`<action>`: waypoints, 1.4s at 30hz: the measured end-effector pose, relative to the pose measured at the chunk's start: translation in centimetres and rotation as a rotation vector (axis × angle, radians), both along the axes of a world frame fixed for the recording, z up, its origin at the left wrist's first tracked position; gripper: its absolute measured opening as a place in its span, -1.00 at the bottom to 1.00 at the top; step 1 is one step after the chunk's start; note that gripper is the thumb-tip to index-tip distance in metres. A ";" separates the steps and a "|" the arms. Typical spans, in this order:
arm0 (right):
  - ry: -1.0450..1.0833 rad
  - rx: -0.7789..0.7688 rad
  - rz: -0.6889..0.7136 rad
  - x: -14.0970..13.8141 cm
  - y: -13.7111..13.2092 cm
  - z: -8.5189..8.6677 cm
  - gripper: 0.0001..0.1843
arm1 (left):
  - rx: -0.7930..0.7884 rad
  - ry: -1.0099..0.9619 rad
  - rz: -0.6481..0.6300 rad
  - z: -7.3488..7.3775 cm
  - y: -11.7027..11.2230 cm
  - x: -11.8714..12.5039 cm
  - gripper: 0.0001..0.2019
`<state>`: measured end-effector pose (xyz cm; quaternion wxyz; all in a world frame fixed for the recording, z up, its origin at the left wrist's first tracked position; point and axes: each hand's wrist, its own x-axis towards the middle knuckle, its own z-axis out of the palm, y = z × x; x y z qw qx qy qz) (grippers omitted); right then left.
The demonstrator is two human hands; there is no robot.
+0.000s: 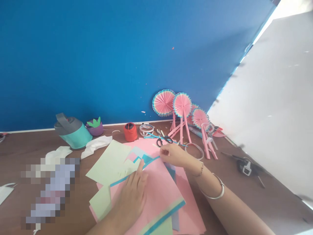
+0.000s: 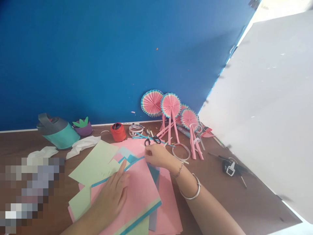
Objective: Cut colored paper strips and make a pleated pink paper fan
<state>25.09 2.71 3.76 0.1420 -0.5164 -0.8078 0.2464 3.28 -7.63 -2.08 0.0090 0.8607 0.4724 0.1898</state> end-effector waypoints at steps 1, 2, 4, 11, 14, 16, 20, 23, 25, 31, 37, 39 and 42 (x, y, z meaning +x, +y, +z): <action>0.043 0.046 0.008 0.1 0.1 0.1 -0.88 | -0.008 -0.029 0.023 0.0 0.1 -0.1 -0.59; 0.080 0.086 0.013 0.1 0.1 0.1 -0.87 | -0.022 -0.056 0.044 0.2 0.3 -0.3 -0.61; 0.141 0.142 0.026 0.1 0.1 0.3 -0.87 | -0.057 -0.111 0.061 1.0 0.6 -0.5 -0.62; 0.257 0.217 0.064 -0.1 -0.2 1.2 -0.87 | -0.514 -0.599 0.378 6.8 3.5 -1.9 -0.67; 0.263 0.263 0.045 -0.1 0.1 0.9 -0.87 | -0.403 -0.614 0.550 7.8 5.7 -2.2 -0.68; 0.262 0.272 0.057 -0.1 0.3 0.6 -0.88 | -0.255 -0.544 0.454 7.6 7.0 -1.5 -0.69; 0.248 0.263 0.060 -0.1 0.4 0.0 -0.89 | -0.233 -0.438 0.181 6.1 8.5 1.3 -0.61; 0.237 0.240 0.045 -0.1 0.5 -0.2 -0.88 | -0.375 -0.430 0.142 5.1 9.0 3.1 -0.66; 0.234 0.227 0.044 -0.2 0.5 -0.2 -0.87 | -0.433 -0.462 0.141 4.6 9.1 3.7 -0.75; 0.218 0.187 0.051 -0.5 0.4 0.0 -0.85 | -0.425 -0.523 0.105 3.4 9.3 3.8 -0.79; 0.170 0.214 0.082 -0.5 0.2 0.0 -0.80 | -0.370 -0.491 0.122 3.2 9.3 4.0 -0.81; 0.098 0.243 0.096 -0.5 0.1 0.2 -0.79 | -0.346 -0.462 0.129 3.3 9.1 4.1 -0.82; -0.048 0.327 0.123 -0.7 -0.2 0.4 -0.84 | -0.307 -0.413 0.137 3.4 8.8 4.2 -0.83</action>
